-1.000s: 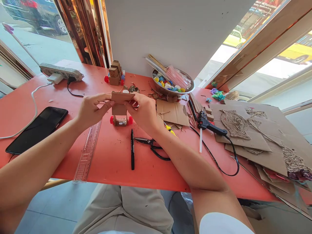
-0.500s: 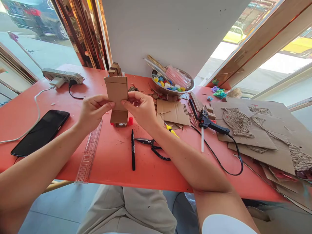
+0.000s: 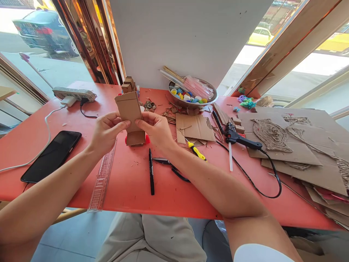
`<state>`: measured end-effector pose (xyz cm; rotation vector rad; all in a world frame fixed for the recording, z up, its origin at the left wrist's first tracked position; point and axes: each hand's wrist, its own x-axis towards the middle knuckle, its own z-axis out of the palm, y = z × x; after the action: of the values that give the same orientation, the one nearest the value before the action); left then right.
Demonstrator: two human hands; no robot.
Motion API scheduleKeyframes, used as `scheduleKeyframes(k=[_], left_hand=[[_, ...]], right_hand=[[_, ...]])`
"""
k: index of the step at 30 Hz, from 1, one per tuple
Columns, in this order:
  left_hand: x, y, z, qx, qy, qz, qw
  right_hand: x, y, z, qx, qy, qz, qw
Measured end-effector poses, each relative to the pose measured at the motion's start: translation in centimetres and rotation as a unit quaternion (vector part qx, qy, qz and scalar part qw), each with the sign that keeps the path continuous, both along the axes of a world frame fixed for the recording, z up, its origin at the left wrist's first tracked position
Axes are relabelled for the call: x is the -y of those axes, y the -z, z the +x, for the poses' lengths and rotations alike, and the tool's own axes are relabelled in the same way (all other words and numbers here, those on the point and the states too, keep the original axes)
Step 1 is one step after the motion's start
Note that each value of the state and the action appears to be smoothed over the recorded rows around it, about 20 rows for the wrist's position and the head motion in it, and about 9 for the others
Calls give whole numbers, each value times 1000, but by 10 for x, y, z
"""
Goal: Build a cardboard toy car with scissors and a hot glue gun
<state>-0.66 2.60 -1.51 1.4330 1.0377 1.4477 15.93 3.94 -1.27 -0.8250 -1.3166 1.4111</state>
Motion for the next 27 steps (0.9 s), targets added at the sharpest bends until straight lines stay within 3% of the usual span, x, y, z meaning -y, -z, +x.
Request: scheduleKeyframes(k=[20, 27], left_hand=[[11, 0, 6, -64, -58, 24, 996], [5, 5, 6, -10, -52, 3, 999]], right_hand=[[11, 7, -15, -46, 32, -48, 997], [10, 9, -14, -42, 21, -32, 998]])
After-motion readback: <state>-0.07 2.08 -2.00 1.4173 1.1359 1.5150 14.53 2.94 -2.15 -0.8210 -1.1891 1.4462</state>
